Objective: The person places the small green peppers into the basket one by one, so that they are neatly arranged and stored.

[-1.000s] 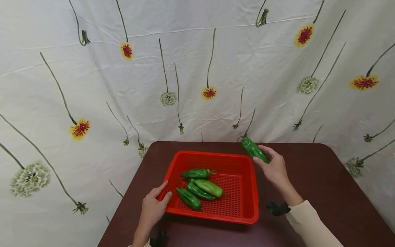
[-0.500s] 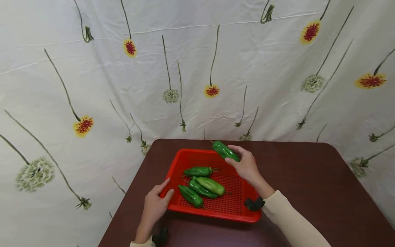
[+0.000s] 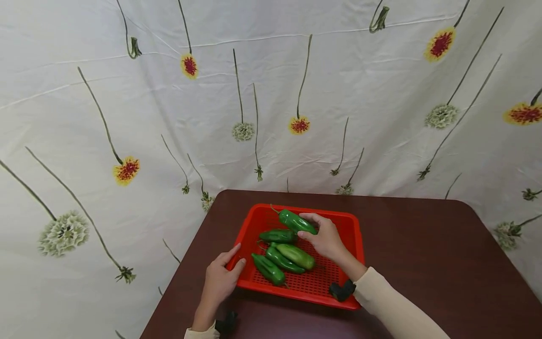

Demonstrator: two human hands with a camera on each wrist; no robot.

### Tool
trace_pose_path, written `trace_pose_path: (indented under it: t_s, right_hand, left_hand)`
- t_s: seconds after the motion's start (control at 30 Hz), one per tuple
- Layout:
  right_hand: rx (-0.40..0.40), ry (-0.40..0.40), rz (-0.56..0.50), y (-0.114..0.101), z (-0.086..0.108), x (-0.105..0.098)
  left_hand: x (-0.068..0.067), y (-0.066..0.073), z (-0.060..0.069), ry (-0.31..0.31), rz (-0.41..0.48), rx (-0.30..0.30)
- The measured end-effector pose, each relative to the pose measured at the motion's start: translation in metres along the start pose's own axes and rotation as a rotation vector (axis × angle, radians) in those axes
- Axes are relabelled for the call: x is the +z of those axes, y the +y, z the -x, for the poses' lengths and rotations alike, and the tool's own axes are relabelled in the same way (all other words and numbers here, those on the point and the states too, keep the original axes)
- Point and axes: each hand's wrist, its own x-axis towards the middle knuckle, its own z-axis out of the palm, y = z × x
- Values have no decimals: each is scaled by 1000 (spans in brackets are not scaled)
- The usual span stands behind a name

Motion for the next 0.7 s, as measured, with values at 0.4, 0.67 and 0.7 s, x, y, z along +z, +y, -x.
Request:
trace_pose_path:
  t_s: [0.4,0.67,0.7]
  right_hand:
    - [-1,-97,22,-5,-5,15]
    - [-46,-183,60,-1,-11,20]
    - [-56,-196,63,0,-11,21]
  left_hand:
    - [-2,1,2,-18,6,-26]
    - [-4,4,2,-5,-4,-6]
    - [-4,5,2,-3,-3,-3]
